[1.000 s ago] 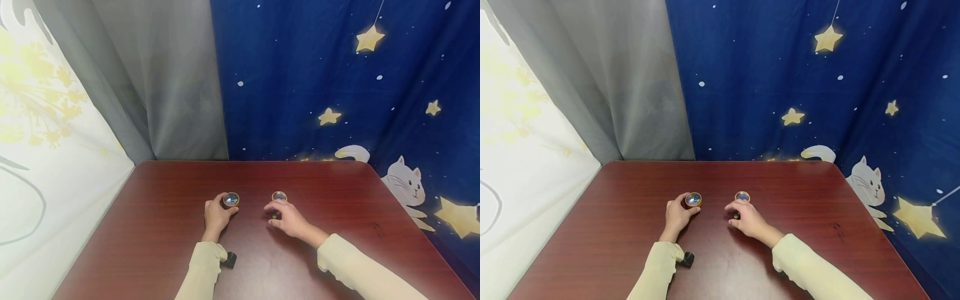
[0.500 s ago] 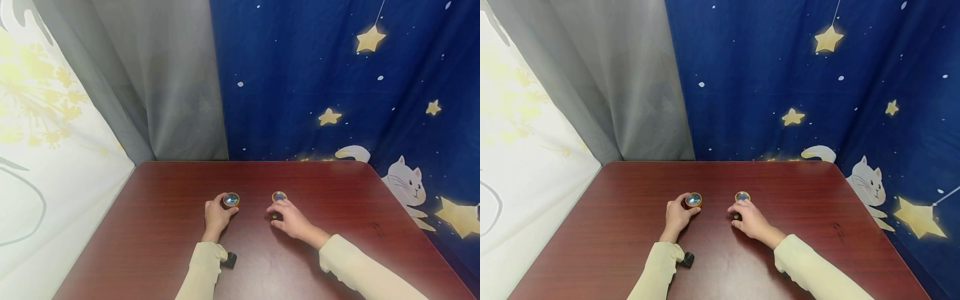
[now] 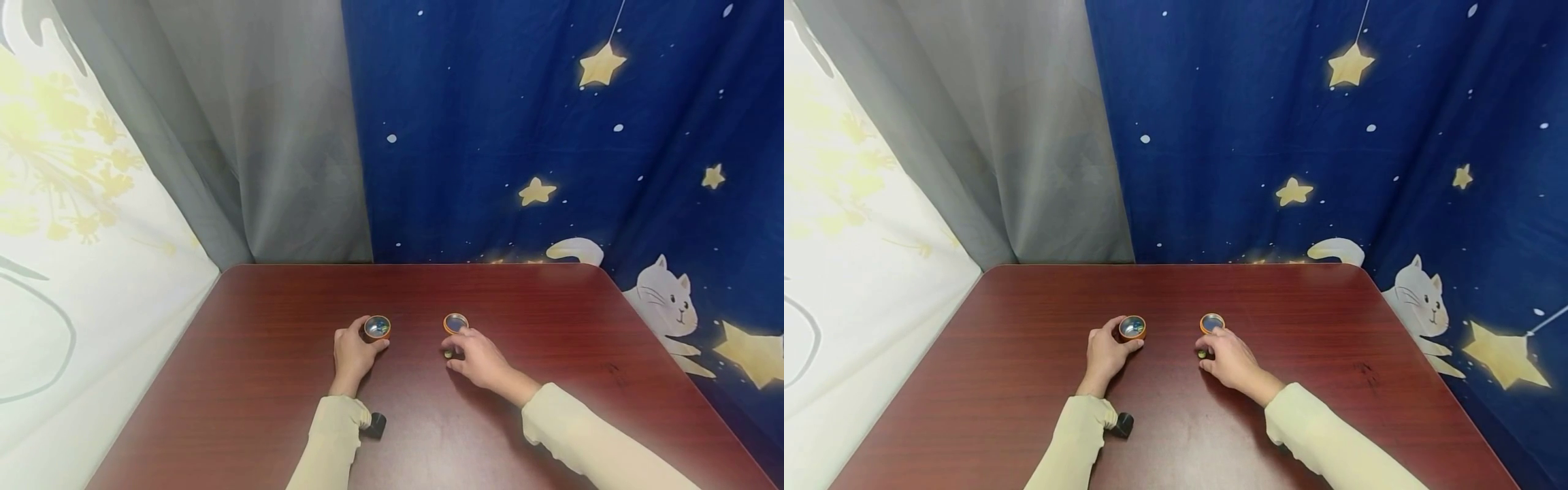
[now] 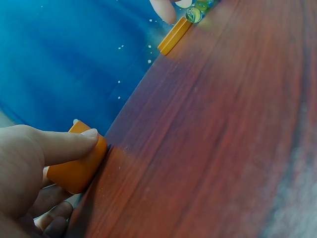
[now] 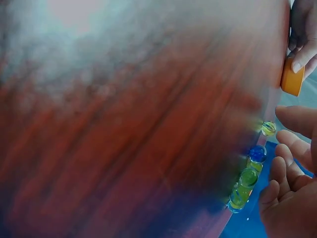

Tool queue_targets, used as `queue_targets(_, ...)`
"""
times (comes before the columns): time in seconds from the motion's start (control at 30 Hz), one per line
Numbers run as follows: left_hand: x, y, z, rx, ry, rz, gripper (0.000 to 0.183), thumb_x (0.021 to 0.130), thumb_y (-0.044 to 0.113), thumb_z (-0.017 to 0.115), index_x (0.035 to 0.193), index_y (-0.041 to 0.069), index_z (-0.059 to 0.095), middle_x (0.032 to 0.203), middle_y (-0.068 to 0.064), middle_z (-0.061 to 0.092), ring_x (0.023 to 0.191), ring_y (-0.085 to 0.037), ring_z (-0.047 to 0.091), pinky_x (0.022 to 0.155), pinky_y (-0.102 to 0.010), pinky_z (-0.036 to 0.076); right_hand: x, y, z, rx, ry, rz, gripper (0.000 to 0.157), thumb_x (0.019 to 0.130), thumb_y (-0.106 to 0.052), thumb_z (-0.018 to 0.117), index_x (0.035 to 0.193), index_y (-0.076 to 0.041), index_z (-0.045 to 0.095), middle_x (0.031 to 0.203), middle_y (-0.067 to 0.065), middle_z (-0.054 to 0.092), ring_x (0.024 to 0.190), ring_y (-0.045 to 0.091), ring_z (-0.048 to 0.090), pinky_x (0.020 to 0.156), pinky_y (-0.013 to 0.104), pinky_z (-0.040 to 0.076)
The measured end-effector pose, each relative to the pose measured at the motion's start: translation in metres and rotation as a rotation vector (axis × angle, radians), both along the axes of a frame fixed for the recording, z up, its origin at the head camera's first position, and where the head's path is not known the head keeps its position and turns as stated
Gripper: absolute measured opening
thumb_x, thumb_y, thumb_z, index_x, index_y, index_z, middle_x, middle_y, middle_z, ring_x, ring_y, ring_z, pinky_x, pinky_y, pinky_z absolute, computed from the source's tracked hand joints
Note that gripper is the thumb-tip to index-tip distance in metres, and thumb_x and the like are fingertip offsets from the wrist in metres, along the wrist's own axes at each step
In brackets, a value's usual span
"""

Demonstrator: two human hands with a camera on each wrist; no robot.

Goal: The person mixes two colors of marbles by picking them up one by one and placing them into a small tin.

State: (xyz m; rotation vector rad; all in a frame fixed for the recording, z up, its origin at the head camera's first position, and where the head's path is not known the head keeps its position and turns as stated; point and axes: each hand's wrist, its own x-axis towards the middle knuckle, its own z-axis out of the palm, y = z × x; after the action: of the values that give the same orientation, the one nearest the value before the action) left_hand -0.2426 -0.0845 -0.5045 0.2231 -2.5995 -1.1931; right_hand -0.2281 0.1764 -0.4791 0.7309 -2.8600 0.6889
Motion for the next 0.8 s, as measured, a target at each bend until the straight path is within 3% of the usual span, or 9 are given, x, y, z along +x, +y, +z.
queue_targets(0.8,0.0007,-0.0004,0.0001,-0.001,-0.004,0.003,0.067,0.067,0.025,0.09,0.126,0.008,0.063,0.102,-0.011,0.068,0.105,-0.03,0.049,0.087,-0.045,0.043,-0.0055,-0.0036,-0.0015,0.014,-0.043,-0.031,0.02,0.076,-0.014,0.082,0.093,-0.019,0.074,0.066,-0.015,0.046,0.066,0.005,0.046,0.062,0.028,0.042)
